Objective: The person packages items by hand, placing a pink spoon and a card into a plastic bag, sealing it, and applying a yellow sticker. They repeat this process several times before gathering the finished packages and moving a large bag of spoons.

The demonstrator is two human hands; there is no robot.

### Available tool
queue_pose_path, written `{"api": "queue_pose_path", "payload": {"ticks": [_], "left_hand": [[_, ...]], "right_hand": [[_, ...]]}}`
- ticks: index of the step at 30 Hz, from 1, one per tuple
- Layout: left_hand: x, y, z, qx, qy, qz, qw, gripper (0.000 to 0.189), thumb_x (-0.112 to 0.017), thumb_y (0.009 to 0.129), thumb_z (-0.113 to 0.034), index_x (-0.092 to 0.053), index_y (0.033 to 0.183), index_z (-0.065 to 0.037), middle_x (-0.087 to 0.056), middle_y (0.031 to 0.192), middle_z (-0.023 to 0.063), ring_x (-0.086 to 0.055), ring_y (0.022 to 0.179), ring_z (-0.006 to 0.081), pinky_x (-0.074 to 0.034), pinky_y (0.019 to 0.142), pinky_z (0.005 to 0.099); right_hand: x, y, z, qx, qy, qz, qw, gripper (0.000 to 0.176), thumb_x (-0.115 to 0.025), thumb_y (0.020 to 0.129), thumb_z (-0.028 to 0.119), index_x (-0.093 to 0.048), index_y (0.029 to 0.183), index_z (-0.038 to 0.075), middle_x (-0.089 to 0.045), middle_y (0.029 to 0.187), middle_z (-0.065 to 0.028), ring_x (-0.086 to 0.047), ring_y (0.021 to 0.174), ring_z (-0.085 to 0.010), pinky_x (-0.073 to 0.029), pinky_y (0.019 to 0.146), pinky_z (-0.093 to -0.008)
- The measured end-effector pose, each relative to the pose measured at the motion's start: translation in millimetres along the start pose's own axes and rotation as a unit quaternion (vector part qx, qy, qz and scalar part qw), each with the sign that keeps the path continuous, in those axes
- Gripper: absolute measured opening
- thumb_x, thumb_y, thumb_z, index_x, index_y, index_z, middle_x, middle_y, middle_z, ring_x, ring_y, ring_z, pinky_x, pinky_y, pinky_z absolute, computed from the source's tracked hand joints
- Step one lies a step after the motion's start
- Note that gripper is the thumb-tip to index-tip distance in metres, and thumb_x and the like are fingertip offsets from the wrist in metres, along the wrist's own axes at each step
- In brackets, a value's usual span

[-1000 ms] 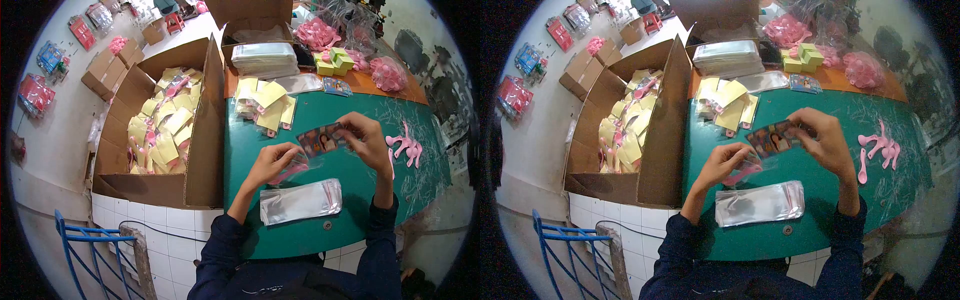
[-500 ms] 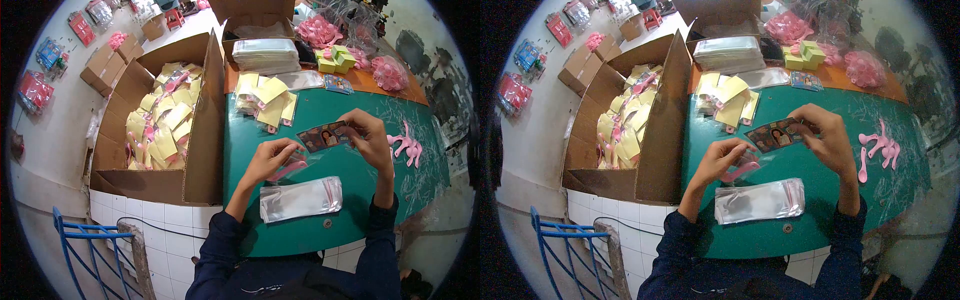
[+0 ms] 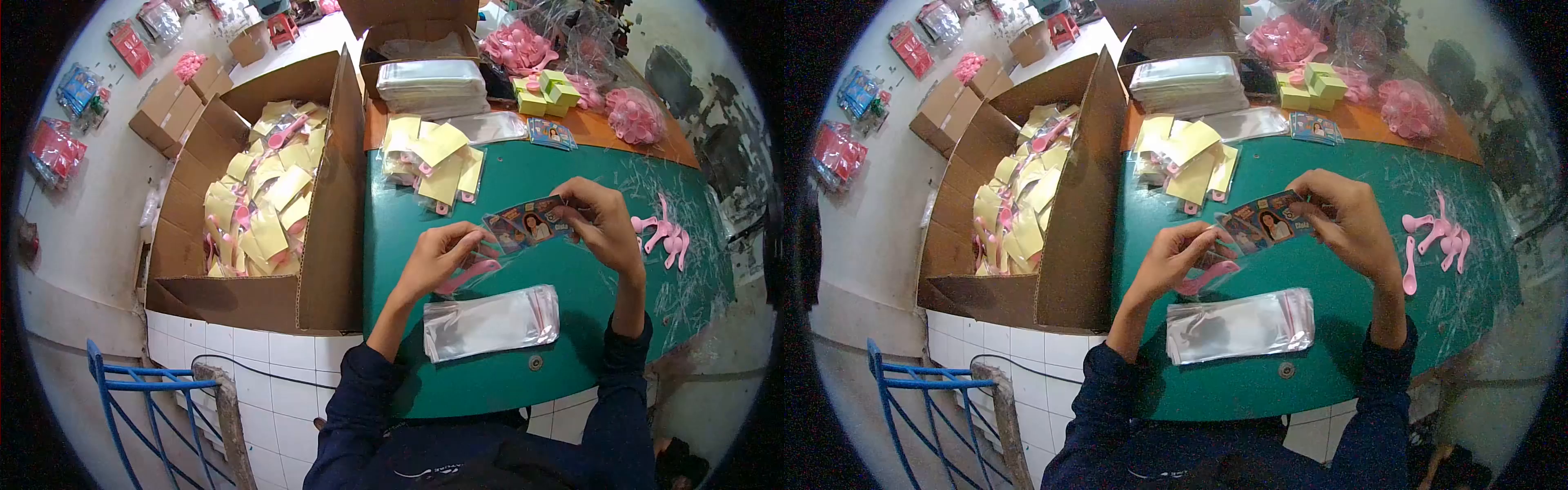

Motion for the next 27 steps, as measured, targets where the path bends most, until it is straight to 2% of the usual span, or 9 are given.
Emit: {"api": "queue_pose_path", "payload": {"ticks": [4,7,16,22,25,27], "left_hand": [[0,0,-1,-0.010,0.000,-0.005,1.000,0.028,-0.044,0.095,-0.020,-0.058,0.102,0.004,-0.065,0.091,0.0142,-0.065,0.083,0.0194,-0.054,0.070,0.0267],[0,-1,-1,-0.003,-0.016,-0.001,1.000,0.028,-0.044,0.095,-0.020,-0.057,0.103,0.003,-0.065,0.091,0.0144,-0.065,0.083,0.0200,-0.054,0.070,0.0267],[-2,0,1,-0.011,-0.012,-0.003,1.000,0.027,-0.044,0.096,-0.019,-0.057,0.102,0.004,-0.065,0.092,0.0148,-0.065,0.085,0.0201,-0.053,0.072,0.0280],[-5,-1,-6,0.006,0.024,0.011,1.000,0.027,-0.043,0.096,-0.018,-0.056,0.103,0.005,-0.065,0.093,0.0139,-0.065,0.085,0.0202,-0.053,0.073,0.0293],[-7,1,-1,-0.031,0.011,-0.013,0.999,0.026,-0.047,0.094,-0.017,-0.062,0.096,0.005,-0.067,0.084,0.0109,-0.065,0.080,0.0145,-0.052,0.069,0.0261],[-7,-1,-3,-0.020,0.040,-0.020,0.999,0.027,-0.048,0.093,-0.018,-0.062,0.094,0.004,-0.068,0.082,0.0101,-0.065,0.077,0.0133,-0.052,0.068,0.0259]], "right_hand": [[4,-1,-1,0.024,-0.020,-0.008,0.999,0.008,-0.059,0.081,-0.001,-0.059,0.089,-0.001,-0.058,0.072,-0.0019,-0.050,0.055,-0.0059,-0.041,0.046,-0.0207],[3,-2,6,-0.020,0.070,-0.104,0.992,0.009,-0.058,0.081,-0.001,-0.059,0.089,0.000,-0.059,0.072,-0.0028,-0.051,0.055,-0.0057,-0.041,0.046,-0.0208],[2,-2,2,-0.023,-0.013,0.007,1.000,0.010,-0.061,0.079,0.001,-0.059,0.089,-0.001,-0.059,0.071,-0.0050,-0.051,0.057,-0.0066,-0.040,0.049,-0.0227],[11,-7,14,0.010,-0.054,0.005,0.998,0.013,-0.061,0.076,-0.001,-0.059,0.089,-0.001,-0.057,0.072,-0.0082,-0.053,0.060,-0.0120,-0.042,0.054,-0.0258],[6,-7,14,0.011,-0.084,0.029,0.996,0.013,-0.061,0.076,-0.001,-0.059,0.088,-0.001,-0.057,0.073,-0.0085,-0.055,0.061,-0.0135,-0.044,0.055,-0.0264],[4,-6,15,0.017,-0.061,0.028,0.998,0.012,-0.061,0.076,0.000,-0.059,0.088,-0.001,-0.057,0.074,-0.0085,-0.056,0.061,-0.0140,-0.044,0.055,-0.0266]]}}
Point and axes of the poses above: each hand's wrist, its own y-axis towards the middle knuckle, its own x-axis out of the back of the hand, z = x × y, the point moved 3 cm from there along y, towards the middle knuckle
